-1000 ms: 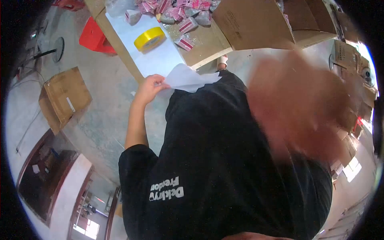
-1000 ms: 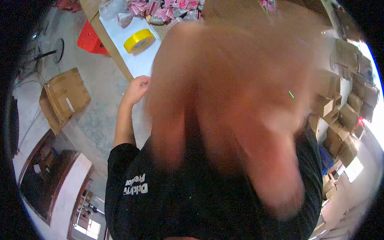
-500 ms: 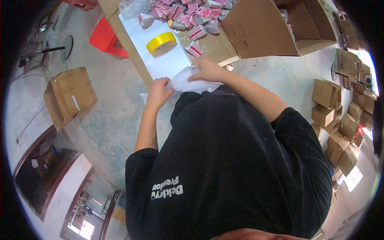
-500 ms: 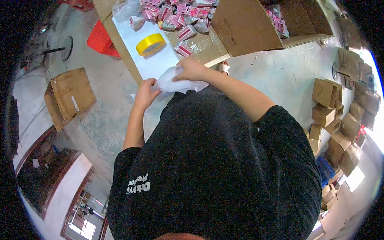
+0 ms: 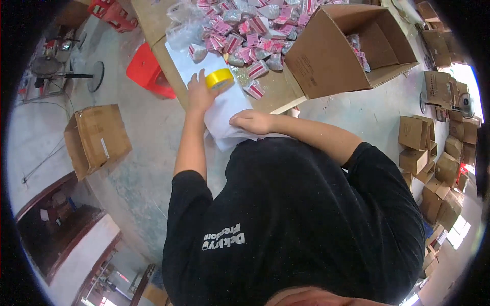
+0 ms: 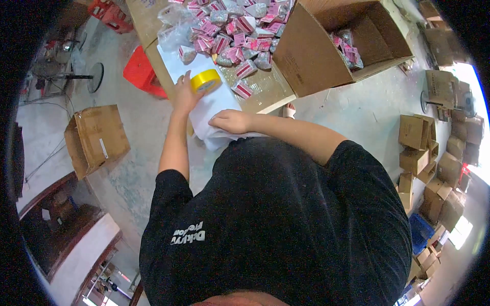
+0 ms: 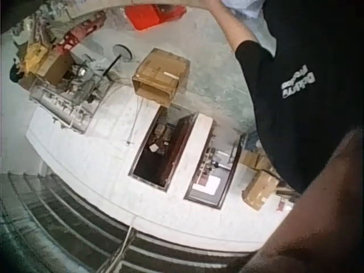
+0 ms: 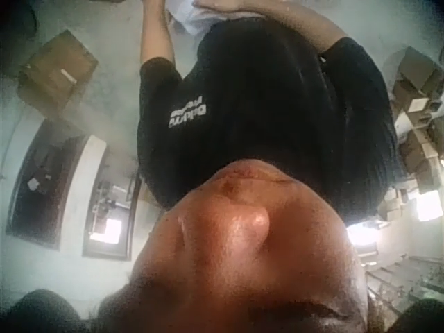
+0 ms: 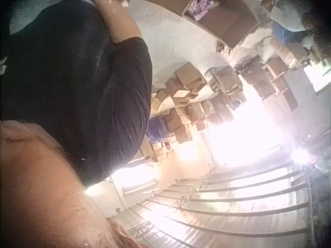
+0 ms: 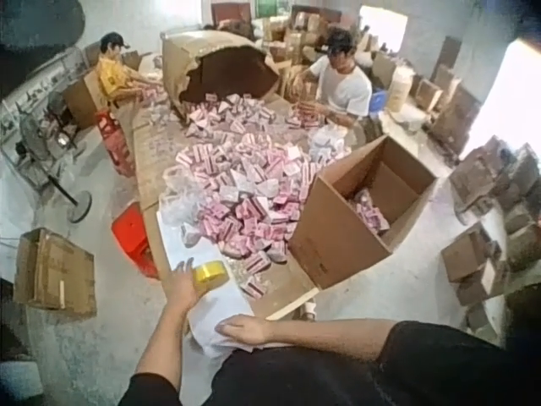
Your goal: The person packs packaged items into cardboard boxes by hand, covers the items with protective sheets, folds the boxes closed, and seals them using a tape dispenser.
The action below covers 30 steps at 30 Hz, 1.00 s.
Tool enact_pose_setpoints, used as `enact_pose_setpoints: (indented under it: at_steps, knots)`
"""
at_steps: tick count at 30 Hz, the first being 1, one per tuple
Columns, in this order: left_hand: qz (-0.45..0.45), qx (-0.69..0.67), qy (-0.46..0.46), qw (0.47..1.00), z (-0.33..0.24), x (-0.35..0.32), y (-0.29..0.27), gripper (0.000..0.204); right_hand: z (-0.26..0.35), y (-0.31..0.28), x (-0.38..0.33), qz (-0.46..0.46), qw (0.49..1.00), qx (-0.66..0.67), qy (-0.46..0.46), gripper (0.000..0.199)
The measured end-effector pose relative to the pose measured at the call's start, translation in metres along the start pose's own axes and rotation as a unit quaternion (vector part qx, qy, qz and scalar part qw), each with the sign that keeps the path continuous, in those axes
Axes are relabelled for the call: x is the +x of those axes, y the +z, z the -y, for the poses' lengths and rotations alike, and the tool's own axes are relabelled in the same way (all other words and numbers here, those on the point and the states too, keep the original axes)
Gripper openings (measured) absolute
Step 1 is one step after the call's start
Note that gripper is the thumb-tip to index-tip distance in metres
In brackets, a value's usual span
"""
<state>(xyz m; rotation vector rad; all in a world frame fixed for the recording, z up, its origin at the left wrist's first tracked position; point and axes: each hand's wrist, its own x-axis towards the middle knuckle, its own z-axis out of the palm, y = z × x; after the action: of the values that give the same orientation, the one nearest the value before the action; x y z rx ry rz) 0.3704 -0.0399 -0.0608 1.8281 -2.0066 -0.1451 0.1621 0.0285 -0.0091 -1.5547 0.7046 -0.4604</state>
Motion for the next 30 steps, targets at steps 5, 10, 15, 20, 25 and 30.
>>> enact_pose_setpoints:
  at_steps: [5, 10, 15, 20, 25, 30]
  knots:
    - [0.193, -0.001, -0.088, 0.977, 0.009, 0.028, 0.022, 0.052, 0.055, -0.023, 0.000, 0.061, 0.966, -0.248, 0.026, 0.028]
    - [0.174, -0.084, -0.084, 0.978, 0.017, 0.033, 0.015, 0.044, 0.095, -0.039, -0.032, -0.021, 0.952, -0.292, -0.086, 0.025]
    - [0.100, -0.113, -0.156, 0.976, 0.020, 0.050, 0.011, 0.045, 0.135, -0.043, -0.059, 0.014, 0.955, -0.263, -0.138, 0.028]
    - [0.069, -0.109, -0.159, 0.979, 0.021, 0.073, 0.014, 0.044, 0.200, -0.054, -0.083, 0.044, 0.955, -0.228, -0.184, 0.026]
    - [0.063, -0.100, -0.176, 0.977, 0.040, 0.075, 0.028, 0.042, 0.256, -0.097, -0.130, 0.024, 0.931, -0.005, -0.365, 0.024]
    - [0.048, -0.145, -0.157, 0.976, 0.043, 0.084, 0.040, 0.047, 0.302, -0.155, -0.210, 0.079, 0.849, 0.204, -0.482, 0.020]
